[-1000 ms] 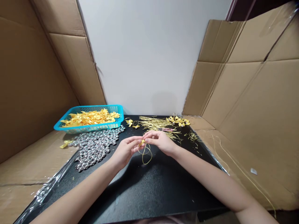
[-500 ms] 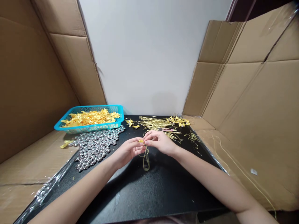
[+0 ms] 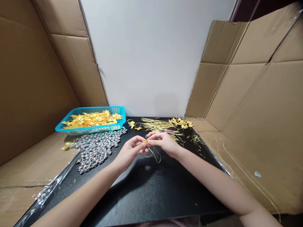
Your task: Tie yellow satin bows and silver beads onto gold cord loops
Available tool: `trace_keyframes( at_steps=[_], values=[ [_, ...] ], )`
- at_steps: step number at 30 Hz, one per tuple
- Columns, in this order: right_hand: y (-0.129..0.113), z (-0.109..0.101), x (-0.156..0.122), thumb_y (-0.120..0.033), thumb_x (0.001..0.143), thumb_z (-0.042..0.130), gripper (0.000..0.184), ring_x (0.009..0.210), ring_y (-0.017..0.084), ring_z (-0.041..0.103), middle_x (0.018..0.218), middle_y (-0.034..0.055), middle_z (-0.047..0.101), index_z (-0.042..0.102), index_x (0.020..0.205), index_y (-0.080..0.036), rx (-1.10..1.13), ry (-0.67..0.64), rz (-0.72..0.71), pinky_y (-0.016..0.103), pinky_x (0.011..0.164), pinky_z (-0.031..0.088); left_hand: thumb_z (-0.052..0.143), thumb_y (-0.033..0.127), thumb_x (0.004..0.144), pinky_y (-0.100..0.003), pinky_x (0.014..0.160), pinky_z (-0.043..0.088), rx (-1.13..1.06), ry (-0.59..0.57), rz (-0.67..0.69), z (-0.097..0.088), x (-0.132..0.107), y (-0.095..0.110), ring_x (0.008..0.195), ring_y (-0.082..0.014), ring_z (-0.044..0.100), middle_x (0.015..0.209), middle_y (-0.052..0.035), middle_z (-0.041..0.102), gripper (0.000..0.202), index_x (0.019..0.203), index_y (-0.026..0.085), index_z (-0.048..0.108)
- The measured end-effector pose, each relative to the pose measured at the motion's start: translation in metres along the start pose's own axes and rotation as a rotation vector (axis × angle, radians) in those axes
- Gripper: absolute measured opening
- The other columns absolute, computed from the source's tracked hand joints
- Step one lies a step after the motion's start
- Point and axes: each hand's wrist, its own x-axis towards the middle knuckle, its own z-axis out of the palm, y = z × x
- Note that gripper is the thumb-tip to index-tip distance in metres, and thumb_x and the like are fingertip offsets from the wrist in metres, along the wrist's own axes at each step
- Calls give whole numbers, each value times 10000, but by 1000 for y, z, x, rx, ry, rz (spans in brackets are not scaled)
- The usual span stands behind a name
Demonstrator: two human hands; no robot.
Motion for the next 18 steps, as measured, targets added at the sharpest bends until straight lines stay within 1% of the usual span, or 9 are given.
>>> trace_keyframes(
  at_steps=[3,6,9,11,14,18],
  values=[
    [0,1,-1,-312,608,805,144,973,189,571,993,39,616,765,710,-220,-45,20,-14,386,959,411,780,297,681,-220,620,458,-26,20,8,1,-1,-1,624,-107,616,722,13,679,280,896,187,637],
    [1,2,-1,-295,617,795,118,995,194,563,991,35,621,767,710,-229,-84,34,-37,384,965,401,776,292,674,-228,623,459,-10,37,16,1,-1,-2,626,-115,613,723,-6,679,226,825,162,672],
    [0,2,-1,-281,619,790,102,991,191,563,996,33,621,764,703,-229,-83,25,-36,385,964,396,783,298,662,-229,607,447,42,40,40,0,-1,-3,596,-113,585,648,-3,659,211,771,150,678],
    [-2,1,-1,-276,621,784,93,986,186,564,990,30,620,763,698,-227,-84,21,-32,381,968,391,792,307,657,-226,599,438,73,34,58,0,0,-4,577,-108,571,619,8,650,228,760,154,658],
    [-4,1,-2,-278,625,782,95,977,186,567,977,30,623,762,701,-225,-103,-7,-19,375,954,401,796,310,663,-212,610,434,89,29,86,-1,0,-7,595,-101,575,631,20,650,249,743,167,609],
    [-4,1,-1,-338,606,807,165,955,183,573,950,33,626,749,685,-205,-83,-16,-23,366,933,409,785,298,686,-195,619,422,90,33,135,-2,1,-11,623,-92,566,654,36,635,245,733,174,579]
  ],
)
